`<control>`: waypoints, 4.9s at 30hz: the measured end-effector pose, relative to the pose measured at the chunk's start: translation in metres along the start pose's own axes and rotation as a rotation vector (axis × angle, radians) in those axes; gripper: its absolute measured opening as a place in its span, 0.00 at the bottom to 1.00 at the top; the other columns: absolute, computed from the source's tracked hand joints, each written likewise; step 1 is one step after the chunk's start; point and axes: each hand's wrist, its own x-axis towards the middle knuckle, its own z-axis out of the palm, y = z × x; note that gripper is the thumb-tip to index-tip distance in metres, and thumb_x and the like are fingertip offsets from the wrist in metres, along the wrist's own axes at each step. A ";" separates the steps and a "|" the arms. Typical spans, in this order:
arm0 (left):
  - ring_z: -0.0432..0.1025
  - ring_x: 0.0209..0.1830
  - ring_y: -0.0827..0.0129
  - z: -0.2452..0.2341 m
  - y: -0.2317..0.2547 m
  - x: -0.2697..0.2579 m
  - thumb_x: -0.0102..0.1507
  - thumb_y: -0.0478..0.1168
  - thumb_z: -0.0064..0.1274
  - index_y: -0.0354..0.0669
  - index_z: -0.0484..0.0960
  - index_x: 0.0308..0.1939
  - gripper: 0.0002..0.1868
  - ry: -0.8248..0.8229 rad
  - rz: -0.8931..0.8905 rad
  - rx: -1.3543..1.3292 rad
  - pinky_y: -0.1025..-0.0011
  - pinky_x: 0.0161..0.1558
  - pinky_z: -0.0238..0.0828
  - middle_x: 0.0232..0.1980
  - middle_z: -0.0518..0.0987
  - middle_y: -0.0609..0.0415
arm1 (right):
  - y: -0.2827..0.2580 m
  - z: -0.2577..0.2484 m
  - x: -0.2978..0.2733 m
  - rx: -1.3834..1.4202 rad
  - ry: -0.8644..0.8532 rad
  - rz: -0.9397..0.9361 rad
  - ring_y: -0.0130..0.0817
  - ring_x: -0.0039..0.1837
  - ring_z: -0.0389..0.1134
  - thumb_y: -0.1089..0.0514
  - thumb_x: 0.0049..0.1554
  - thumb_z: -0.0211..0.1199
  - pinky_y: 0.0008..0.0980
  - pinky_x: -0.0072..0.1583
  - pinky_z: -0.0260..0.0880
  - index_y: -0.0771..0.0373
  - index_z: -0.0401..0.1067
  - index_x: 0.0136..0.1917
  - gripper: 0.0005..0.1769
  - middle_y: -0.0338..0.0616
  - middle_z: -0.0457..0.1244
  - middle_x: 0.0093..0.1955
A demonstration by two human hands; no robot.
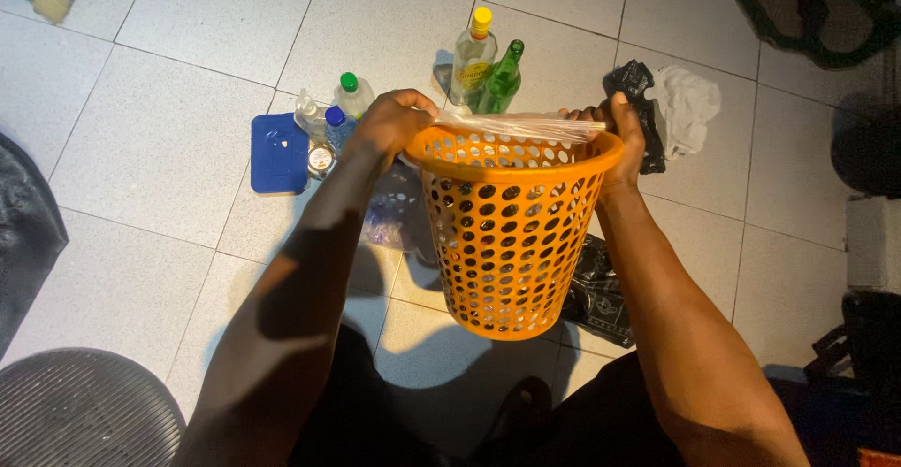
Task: The person places a plastic liner inside an orange wastebasket, fills it with items from the floor, and then removes and ties the bag.
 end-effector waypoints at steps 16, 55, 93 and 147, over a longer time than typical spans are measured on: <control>0.72 0.32 0.71 0.035 -0.044 0.013 0.68 0.35 0.43 0.36 0.81 0.41 0.10 0.235 0.336 -0.451 0.72 0.33 0.72 0.36 0.77 0.52 | 0.004 -0.038 0.027 -0.128 0.503 0.066 0.35 0.42 0.69 0.45 0.64 0.62 0.35 0.48 0.73 0.63 0.71 0.50 0.17 0.43 0.65 0.42; 0.75 0.38 0.60 0.014 -0.048 -0.097 0.52 0.29 0.55 0.46 0.79 0.57 0.27 0.002 -0.461 -0.298 0.67 0.40 0.75 0.43 0.79 0.47 | -0.070 0.088 -0.136 -0.188 0.486 0.595 0.44 0.63 0.68 0.67 0.53 0.51 0.39 0.68 0.68 0.71 0.67 0.66 0.27 0.52 0.67 0.62; 0.79 0.36 0.59 -0.021 -0.012 -0.124 0.56 0.30 0.49 0.32 0.78 0.60 0.26 -0.086 -0.720 -0.401 0.62 0.44 0.80 0.45 0.82 0.40 | -0.012 0.026 -0.098 -0.286 -0.211 0.443 0.35 0.50 0.71 0.50 0.66 0.54 0.35 0.52 0.77 0.67 0.72 0.62 0.20 0.49 0.69 0.53; 0.75 0.43 0.56 0.013 -0.034 -0.140 0.66 0.40 0.49 0.33 0.74 0.59 0.19 -0.011 -0.789 -0.858 0.65 0.38 0.78 0.53 0.76 0.39 | -0.072 0.092 -0.155 -0.242 0.289 0.642 0.42 0.67 0.66 0.48 0.66 0.50 0.38 0.65 0.73 0.63 0.57 0.74 0.28 0.54 0.59 0.69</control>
